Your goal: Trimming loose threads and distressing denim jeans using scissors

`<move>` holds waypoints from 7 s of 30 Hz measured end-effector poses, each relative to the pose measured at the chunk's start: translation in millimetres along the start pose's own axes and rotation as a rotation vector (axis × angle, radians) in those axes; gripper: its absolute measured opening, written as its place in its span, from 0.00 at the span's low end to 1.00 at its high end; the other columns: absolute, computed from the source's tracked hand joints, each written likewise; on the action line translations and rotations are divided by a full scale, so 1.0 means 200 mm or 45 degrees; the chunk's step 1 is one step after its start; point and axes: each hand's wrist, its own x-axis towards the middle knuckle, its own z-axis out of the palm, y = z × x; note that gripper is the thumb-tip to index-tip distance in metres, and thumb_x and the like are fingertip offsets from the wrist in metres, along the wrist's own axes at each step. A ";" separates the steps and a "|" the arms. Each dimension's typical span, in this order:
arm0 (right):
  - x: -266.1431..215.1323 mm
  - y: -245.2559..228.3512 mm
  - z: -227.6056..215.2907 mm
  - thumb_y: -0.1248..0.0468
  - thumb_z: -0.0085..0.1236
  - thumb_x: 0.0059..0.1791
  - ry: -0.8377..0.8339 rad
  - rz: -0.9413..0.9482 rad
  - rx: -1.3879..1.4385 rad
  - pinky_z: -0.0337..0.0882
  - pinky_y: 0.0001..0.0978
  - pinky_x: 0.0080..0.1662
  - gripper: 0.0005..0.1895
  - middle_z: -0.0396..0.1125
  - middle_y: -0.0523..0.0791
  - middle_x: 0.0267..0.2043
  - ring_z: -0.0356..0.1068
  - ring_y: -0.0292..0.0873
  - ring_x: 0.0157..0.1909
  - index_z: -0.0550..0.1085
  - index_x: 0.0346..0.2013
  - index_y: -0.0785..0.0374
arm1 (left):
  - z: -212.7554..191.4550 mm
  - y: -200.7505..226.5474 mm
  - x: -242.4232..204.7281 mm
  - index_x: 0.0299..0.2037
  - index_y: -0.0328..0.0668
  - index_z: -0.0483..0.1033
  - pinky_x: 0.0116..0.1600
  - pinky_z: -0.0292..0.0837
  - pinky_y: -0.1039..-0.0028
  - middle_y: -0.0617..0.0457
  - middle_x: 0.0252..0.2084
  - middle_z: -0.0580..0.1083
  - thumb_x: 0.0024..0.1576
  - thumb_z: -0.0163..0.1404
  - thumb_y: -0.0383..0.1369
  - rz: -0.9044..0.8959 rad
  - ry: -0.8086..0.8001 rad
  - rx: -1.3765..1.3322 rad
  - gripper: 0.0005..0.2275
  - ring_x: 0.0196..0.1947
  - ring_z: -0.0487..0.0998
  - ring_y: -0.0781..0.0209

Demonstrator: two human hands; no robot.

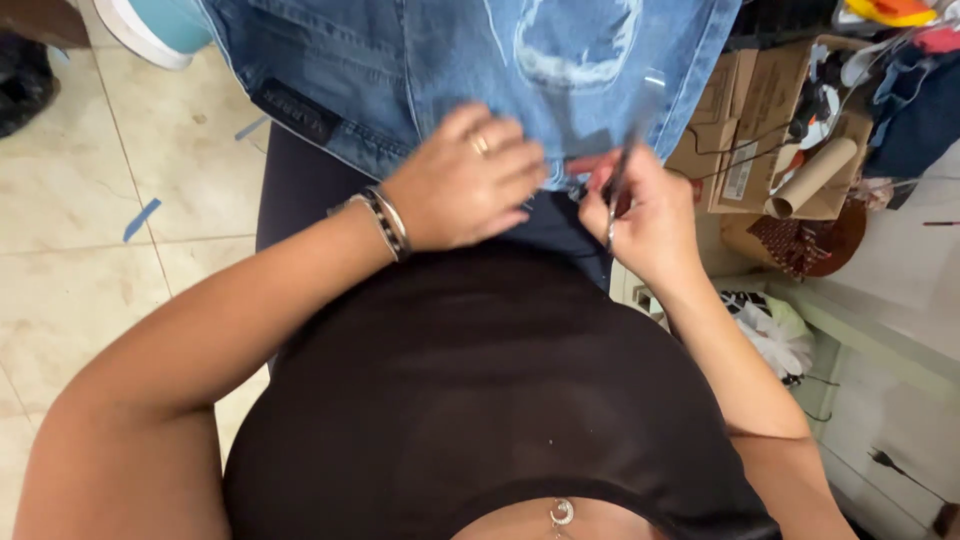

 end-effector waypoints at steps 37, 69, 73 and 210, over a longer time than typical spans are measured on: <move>0.08 -0.08 0.02 0.60 0.71 0.42 -0.286 0.109 -0.108 0.68 0.35 0.28 0.11 0.74 0.42 0.25 0.72 0.46 0.22 0.75 0.34 0.52 | -0.02 0.03 -0.13 0.40 0.50 0.76 0.54 0.62 0.59 0.54 0.46 0.69 0.64 0.48 0.45 -0.220 -0.049 0.019 0.11 0.48 0.68 0.52; 0.12 0.04 0.00 0.63 0.73 0.51 -0.111 -0.232 -0.126 0.66 0.27 0.39 0.18 0.71 0.38 0.37 0.65 0.32 0.34 0.68 0.40 0.58 | -0.02 0.03 0.06 0.37 0.47 0.79 0.51 0.62 0.60 0.56 0.39 0.75 0.63 0.54 0.32 -0.422 0.251 -0.034 0.03 0.42 0.74 0.52; 0.12 0.00 0.02 0.71 0.69 0.52 -0.066 -0.347 -0.124 0.70 0.25 0.40 0.12 0.68 0.40 0.34 0.68 0.34 0.34 0.71 0.41 0.61 | -0.05 0.04 0.08 0.35 0.47 0.78 0.48 0.59 0.62 0.57 0.41 0.78 0.68 0.46 0.35 -0.394 0.095 -0.023 0.10 0.41 0.74 0.50; -0.10 0.19 -0.57 0.50 0.67 0.42 -1.365 0.463 0.250 0.83 0.28 0.33 0.19 0.70 0.41 0.30 0.79 0.35 0.28 0.75 0.37 0.58 | 0.17 0.19 -0.05 0.17 0.40 0.74 0.24 0.65 0.83 0.54 0.15 0.71 0.56 0.61 0.37 -1.710 -0.081 -1.688 0.17 0.13 0.67 0.72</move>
